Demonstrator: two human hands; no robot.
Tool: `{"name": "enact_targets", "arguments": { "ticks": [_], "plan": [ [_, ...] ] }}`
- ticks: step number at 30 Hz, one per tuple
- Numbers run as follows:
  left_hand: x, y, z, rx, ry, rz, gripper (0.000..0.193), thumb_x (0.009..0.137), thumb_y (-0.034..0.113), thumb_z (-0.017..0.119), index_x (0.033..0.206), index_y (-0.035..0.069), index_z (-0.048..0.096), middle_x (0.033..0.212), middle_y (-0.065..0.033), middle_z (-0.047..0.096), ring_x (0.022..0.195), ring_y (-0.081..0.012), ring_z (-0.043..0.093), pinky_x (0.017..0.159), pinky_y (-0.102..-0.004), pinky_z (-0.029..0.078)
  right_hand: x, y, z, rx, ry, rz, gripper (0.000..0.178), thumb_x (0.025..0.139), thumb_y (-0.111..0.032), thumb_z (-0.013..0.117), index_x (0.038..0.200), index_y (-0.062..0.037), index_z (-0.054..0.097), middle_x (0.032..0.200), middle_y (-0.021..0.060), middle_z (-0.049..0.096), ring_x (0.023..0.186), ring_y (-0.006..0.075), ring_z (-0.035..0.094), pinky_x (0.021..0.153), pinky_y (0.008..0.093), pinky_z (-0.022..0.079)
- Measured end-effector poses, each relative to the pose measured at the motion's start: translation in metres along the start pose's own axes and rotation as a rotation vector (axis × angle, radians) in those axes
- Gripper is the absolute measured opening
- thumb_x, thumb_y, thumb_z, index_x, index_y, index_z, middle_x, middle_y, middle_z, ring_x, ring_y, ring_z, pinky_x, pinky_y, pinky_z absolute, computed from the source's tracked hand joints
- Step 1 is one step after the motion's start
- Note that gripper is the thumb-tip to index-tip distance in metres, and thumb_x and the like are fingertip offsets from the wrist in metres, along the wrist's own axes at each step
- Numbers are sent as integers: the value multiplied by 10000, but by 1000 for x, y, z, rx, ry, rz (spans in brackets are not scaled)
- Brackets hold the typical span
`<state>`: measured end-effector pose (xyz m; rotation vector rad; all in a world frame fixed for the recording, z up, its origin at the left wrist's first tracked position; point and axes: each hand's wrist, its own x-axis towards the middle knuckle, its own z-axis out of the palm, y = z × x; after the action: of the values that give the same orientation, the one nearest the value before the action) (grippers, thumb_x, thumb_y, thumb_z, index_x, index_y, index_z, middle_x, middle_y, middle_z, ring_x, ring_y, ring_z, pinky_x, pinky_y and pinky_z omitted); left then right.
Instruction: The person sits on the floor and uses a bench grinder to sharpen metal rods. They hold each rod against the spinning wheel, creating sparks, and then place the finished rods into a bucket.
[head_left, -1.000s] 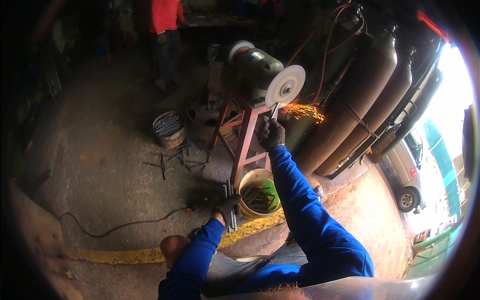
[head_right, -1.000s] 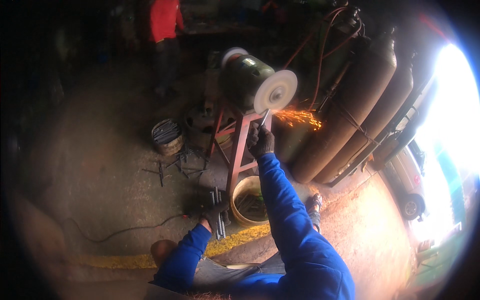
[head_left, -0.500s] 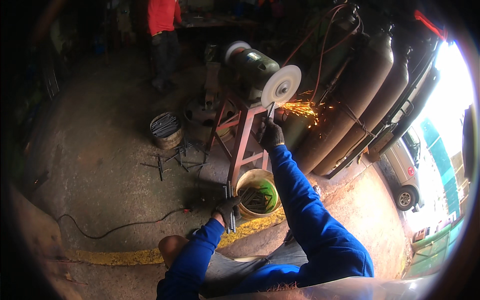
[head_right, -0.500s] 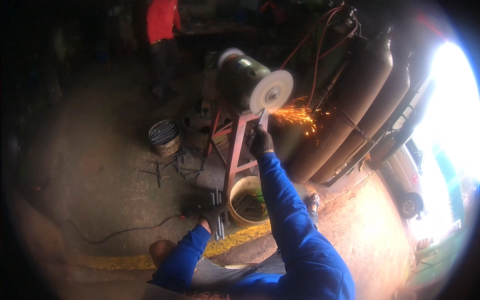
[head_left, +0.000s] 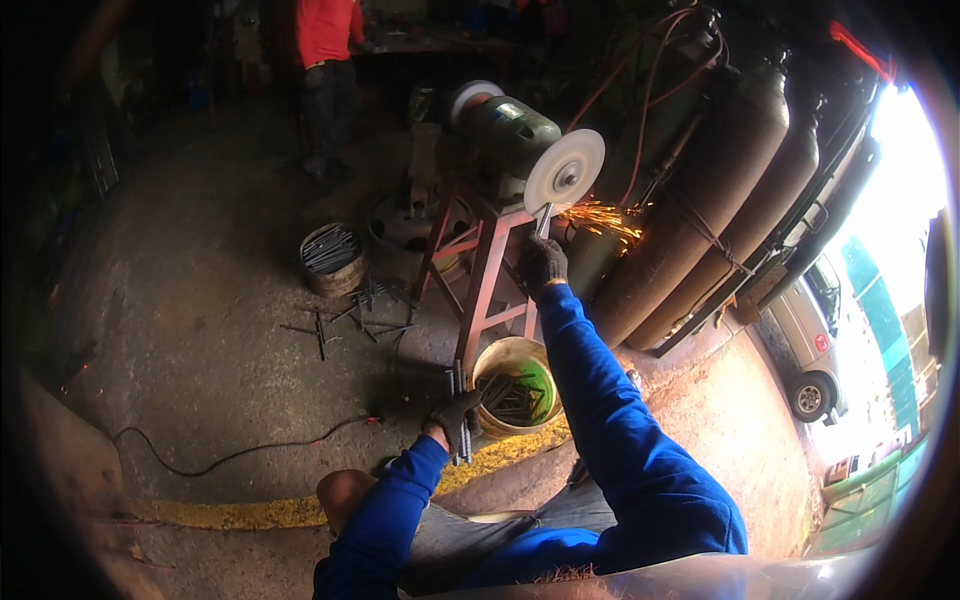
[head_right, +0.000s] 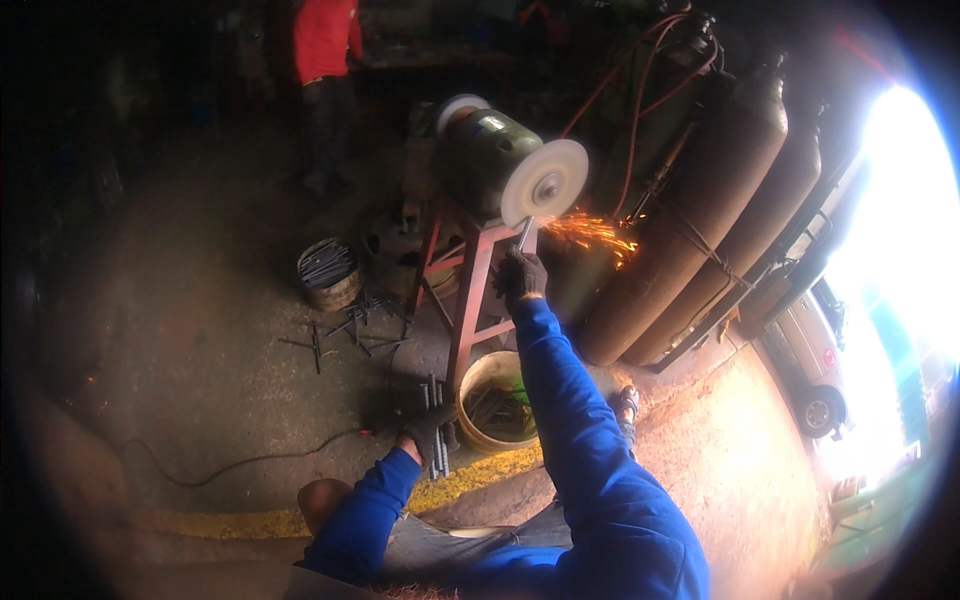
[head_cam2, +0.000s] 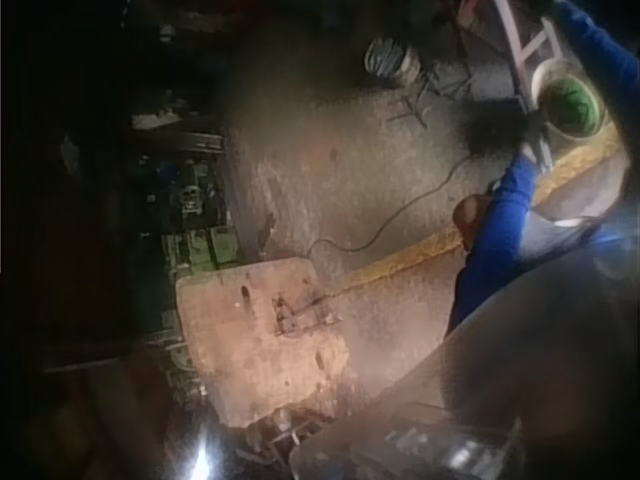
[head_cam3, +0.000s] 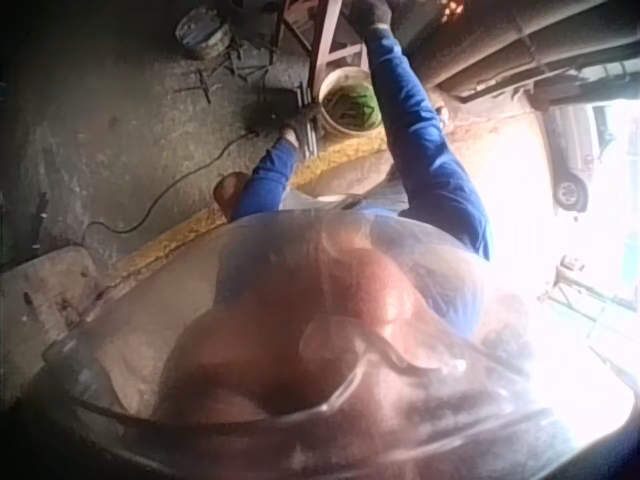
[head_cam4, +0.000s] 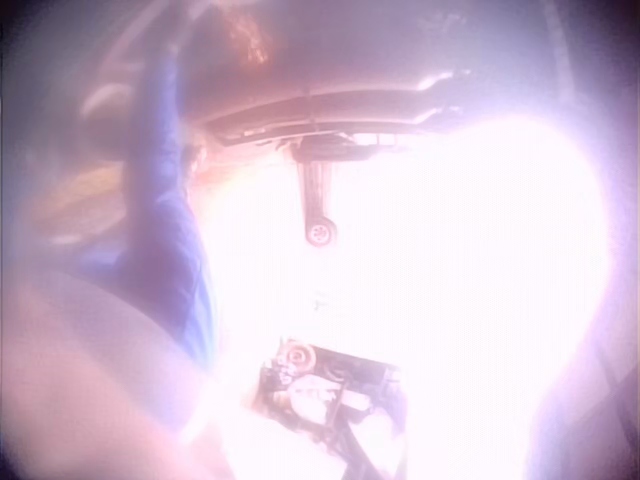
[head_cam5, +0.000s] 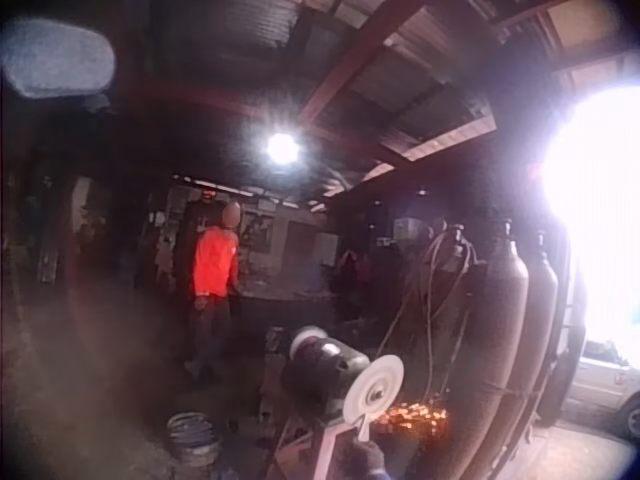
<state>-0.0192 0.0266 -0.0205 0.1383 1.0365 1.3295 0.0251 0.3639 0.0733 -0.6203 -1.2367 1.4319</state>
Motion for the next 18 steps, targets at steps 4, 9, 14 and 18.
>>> {"name": "enact_targets", "arguments": {
  "ticks": [4, 9, 14, 18],
  "plan": [
    [-10, -4, -14, -14, 64, 86, 214, 813, 297, 682, 720, 132, 582, 551, -10, 539, 423, -146, 508, 428, -317, 443, -39, -32, 53, -316, 225, 224, 214, 770, -220, 701, 804, -54, 569, 685, 97, 601, 526, 208, 587, 460, 358, 462],
    [-17, 7, 1, -12, 74, 48, 215, 824, 303, 668, 730, 124, 594, 560, -8, 538, 436, -140, 508, 433, -283, 425, -52, -3, 0, -1174, 160, -470, 202, 790, -210, 685, 742, -97, 525, 634, 62, 544, 519, 160, 565, 461, 321, 469],
    [-26, 8, 8, -14, 120, 70, 174, 832, 283, 646, 804, 111, 643, 637, -10, 578, 497, -137, 535, 485, -280, 439, -81, -37, 14, -563, 113, -309, 228, 785, -76, 694, 894, -94, 494, 729, -18, 490, 673, 79, 492, 597, 247, 429],
    [-18, -3, -10, 86, 134, 72, 193, 836, 283, 634, 758, 106, 637, 632, -15, 584, 494, -138, 533, 480, -282, 431, -87, -48, 35, -545, 74, -408, 256, 803, -193, 686, 860, -42, 488, 781, 55, 482, 732, 153, 446, 676, 299, 411]
  ]
}}
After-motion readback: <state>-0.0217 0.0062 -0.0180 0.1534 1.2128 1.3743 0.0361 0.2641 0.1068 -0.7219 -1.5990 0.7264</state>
